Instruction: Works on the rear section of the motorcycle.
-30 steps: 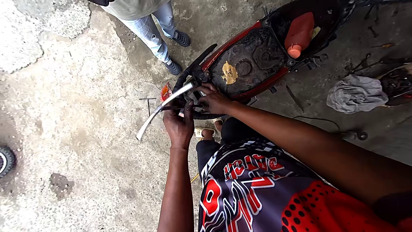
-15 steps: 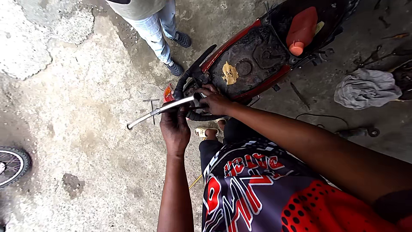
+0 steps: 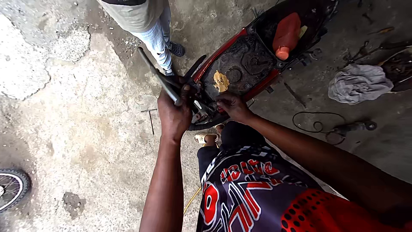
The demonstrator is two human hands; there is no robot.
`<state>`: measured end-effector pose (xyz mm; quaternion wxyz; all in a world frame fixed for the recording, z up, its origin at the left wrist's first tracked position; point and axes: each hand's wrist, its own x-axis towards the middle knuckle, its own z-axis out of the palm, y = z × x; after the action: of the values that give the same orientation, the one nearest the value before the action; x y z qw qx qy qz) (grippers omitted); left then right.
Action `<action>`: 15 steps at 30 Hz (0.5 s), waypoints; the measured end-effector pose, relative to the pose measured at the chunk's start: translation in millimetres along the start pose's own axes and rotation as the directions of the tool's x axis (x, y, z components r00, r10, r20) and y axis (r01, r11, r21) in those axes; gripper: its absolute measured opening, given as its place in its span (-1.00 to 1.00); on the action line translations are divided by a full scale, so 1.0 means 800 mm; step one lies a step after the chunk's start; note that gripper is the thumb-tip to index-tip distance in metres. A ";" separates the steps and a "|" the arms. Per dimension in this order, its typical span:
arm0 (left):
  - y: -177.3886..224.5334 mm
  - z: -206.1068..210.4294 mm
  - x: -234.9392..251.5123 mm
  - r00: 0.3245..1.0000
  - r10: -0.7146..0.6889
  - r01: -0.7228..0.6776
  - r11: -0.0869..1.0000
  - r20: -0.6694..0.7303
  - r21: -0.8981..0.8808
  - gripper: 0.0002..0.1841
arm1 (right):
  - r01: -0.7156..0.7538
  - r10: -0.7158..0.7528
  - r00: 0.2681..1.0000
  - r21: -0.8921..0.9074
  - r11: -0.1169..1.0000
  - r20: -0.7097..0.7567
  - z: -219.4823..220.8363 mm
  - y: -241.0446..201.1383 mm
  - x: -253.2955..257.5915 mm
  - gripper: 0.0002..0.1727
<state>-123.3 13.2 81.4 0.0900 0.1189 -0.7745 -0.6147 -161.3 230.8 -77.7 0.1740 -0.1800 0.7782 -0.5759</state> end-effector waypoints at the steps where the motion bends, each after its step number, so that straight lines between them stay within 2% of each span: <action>1: -0.005 0.021 0.018 0.998 -0.044 0.045 0.998 0.045 -0.033 -0.83 | -0.060 0.061 0.997 0.026 0.998 -0.044 -0.015 0.003 -0.013 -0.77; 4: -0.031 0.087 0.070 0.956 -0.228 0.248 0.964 0.185 -0.093 -0.82 | -0.226 0.227 0.959 0.026 0.974 -0.167 -0.057 0.018 -0.052 -0.71; 7: -0.067 0.151 0.110 0.884 -0.386 0.405 0.914 0.264 -0.017 -0.83 | -0.347 0.360 0.885 0.098 0.933 -0.295 -0.085 0.038 -0.086 -0.73; 10: -0.103 0.198 0.140 0.793 -0.540 0.529 0.840 0.282 0.118 -0.75 | -0.413 0.452 0.806 0.183 0.892 -0.382 -0.100 0.048 -0.109 -0.75; 12: -0.124 0.218 0.155 0.731 -0.624 0.603 0.780 0.275 0.167 -0.70 | -0.429 0.475 0.779 0.204 0.880 -0.411 -0.104 0.050 -0.122 -0.76; 15: -0.151 0.235 0.169 0.701 -0.677 0.633 0.736 0.227 0.239 -0.63 | -0.418 0.478 0.761 0.231 0.879 -0.440 -0.103 0.053 -0.137 -0.78</action>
<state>-297.1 122.5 -79.7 -0.2617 0.2988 -0.7273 -0.5598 -108.5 364.0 -88.8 0.1167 0.1719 0.7809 -0.5890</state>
